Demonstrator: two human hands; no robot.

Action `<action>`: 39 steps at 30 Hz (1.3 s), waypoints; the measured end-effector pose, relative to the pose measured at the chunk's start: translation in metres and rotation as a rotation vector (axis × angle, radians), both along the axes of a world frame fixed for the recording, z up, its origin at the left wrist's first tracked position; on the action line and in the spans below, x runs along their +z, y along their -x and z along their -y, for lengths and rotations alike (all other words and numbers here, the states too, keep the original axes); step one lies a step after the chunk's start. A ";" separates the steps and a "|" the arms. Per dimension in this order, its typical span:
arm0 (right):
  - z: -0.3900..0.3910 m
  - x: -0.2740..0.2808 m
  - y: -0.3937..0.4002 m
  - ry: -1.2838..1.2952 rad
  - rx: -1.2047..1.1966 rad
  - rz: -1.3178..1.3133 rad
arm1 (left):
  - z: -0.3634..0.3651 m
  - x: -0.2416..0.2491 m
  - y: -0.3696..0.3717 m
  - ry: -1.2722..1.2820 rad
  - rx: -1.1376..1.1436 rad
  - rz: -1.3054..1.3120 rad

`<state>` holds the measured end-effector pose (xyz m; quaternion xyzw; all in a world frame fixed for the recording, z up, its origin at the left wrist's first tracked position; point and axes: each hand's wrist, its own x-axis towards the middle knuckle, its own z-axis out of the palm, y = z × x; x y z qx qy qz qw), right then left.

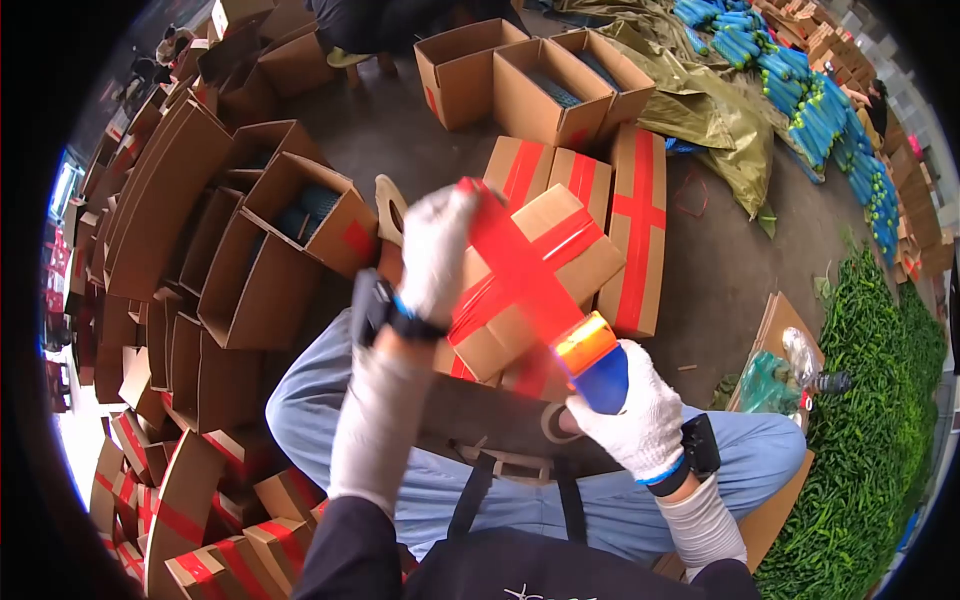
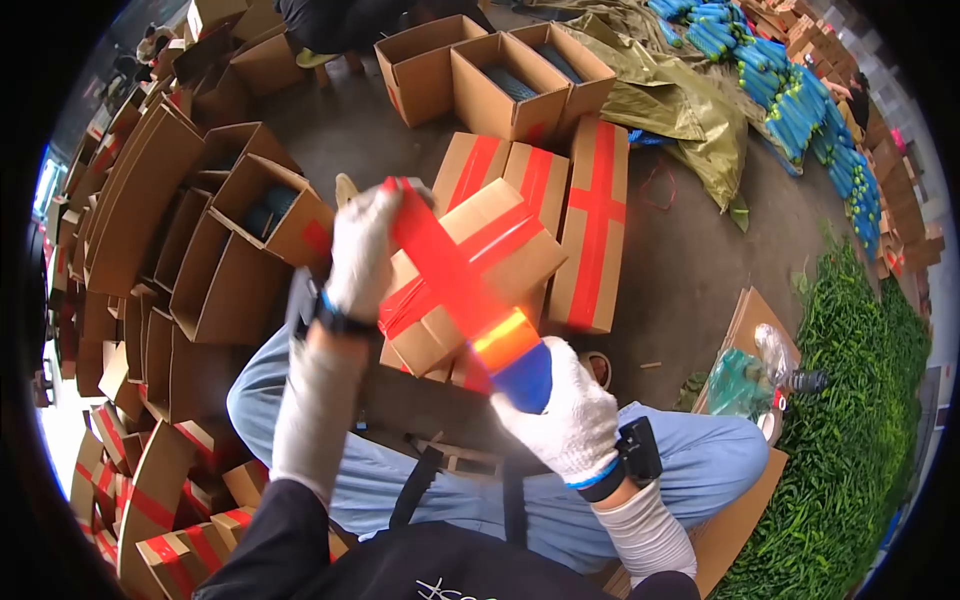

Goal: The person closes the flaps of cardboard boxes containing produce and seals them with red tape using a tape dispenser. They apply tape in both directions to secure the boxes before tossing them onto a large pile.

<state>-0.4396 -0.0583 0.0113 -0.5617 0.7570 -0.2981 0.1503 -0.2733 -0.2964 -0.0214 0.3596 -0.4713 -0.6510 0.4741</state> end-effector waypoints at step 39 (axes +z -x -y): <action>-0.017 -0.074 -0.020 -0.515 -0.218 0.093 | 0.057 -0.071 0.003 0.705 -0.380 1.144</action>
